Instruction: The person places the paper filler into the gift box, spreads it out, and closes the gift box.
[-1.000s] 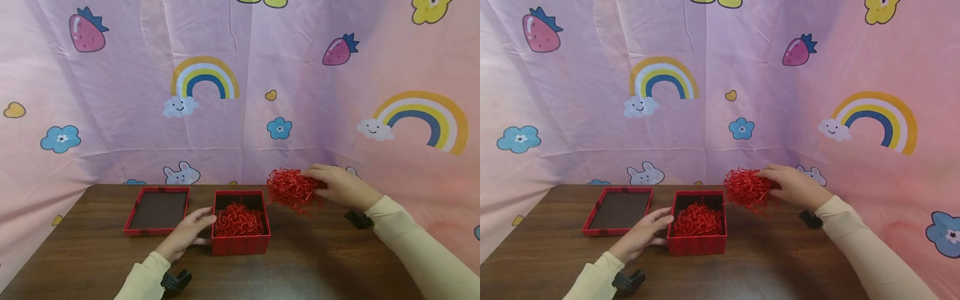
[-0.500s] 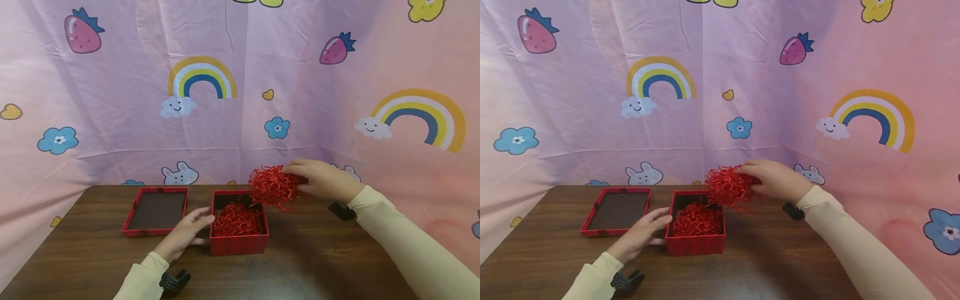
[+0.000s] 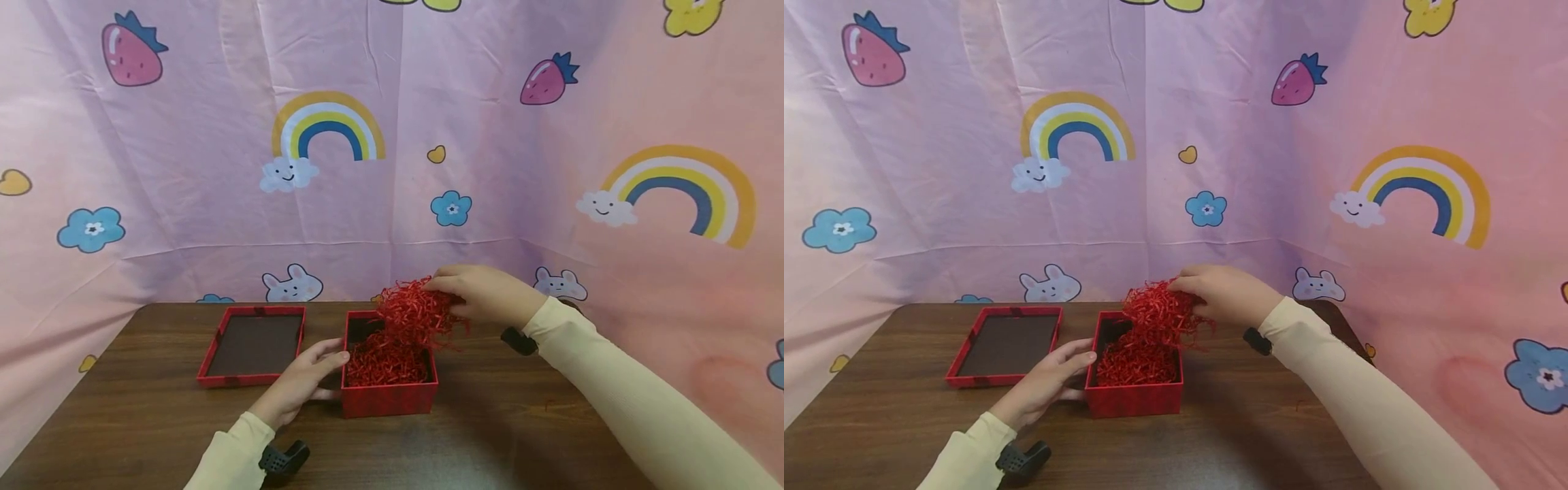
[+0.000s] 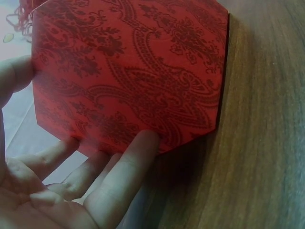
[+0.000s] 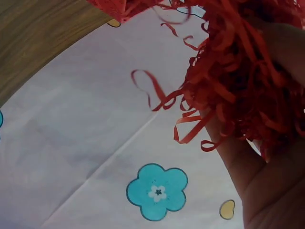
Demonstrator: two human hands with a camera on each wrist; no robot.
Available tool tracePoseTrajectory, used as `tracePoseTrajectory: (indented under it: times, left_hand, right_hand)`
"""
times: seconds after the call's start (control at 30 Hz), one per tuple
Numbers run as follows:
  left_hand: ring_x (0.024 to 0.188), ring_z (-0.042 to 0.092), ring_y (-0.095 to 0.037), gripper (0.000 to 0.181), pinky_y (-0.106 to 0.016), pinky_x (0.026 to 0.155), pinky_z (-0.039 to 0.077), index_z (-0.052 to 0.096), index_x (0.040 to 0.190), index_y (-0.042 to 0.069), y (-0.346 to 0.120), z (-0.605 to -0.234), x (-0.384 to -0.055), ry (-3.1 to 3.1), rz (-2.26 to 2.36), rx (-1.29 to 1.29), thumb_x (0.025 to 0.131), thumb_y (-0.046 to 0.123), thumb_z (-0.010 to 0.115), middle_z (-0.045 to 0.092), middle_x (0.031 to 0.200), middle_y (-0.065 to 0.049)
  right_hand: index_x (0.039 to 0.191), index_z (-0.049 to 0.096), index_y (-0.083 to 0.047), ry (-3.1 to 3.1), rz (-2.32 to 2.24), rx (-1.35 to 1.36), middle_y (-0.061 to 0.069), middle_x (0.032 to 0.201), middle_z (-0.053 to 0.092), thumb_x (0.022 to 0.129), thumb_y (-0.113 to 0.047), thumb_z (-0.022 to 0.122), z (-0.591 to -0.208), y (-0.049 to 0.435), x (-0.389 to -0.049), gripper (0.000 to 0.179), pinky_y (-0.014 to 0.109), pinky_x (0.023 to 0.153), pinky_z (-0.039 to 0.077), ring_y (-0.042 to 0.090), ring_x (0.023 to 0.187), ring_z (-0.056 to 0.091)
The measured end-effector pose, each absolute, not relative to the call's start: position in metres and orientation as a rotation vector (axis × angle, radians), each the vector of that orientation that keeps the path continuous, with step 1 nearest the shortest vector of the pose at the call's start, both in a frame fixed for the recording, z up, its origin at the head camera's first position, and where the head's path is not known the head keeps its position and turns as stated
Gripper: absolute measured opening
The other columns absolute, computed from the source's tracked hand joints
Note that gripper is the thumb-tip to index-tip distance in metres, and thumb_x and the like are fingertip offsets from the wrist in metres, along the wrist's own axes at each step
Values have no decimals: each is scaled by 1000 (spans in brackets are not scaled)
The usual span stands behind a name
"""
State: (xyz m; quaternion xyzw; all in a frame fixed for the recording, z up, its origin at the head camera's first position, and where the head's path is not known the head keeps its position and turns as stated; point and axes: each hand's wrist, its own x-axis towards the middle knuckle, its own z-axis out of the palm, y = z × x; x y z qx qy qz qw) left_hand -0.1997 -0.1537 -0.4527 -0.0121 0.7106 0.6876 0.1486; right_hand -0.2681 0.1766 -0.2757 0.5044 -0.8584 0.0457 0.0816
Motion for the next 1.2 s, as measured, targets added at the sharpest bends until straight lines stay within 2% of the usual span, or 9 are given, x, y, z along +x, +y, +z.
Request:
tracePoseTrajectory:
  times: [0.23,0.63,0.77,1.0,1.2]
  left_hand:
    - [139,49,-42,66,-49,86,62,39,157,12,-154,-453,-202,2040,1970,-29,102,39,65,42,157,-24]
    - [143,44,-43,71,-51,87,62,39,156,11,-155,-452,-204,2021,1993,2,99,42,68,43,157,-23]
    - [143,44,-42,73,-51,87,62,39,157,12,-155,-452,-203,2013,1995,10,99,43,69,43,158,-22]
    - [141,47,-42,73,-51,87,62,39,157,13,-155,-453,-203,2015,1986,4,98,44,69,43,158,-23]
    - [141,46,-41,73,-50,86,62,38,157,12,-156,-455,-204,2013,1993,13,99,43,68,42,158,-23]
  right_hand:
    - [125,70,-15,-2606,96,1523,-1,109,67,87,-1,76,-289,164,-273,42,33,81,58,14,95,67]
    - [133,69,-16,-2651,24,1600,3,128,69,89,-8,78,-322,118,-279,45,37,96,58,20,114,68]
    - [134,68,-15,-2718,63,1626,2,127,68,91,-9,79,-341,109,-283,44,36,97,58,18,113,68]
    - [136,67,-14,-2828,13,1652,2,130,69,93,-13,76,-371,102,-285,43,36,105,53,17,120,65]
    - [137,66,-11,-2883,19,1640,4,136,68,93,-15,77,-382,104,-285,45,38,111,49,21,129,61]
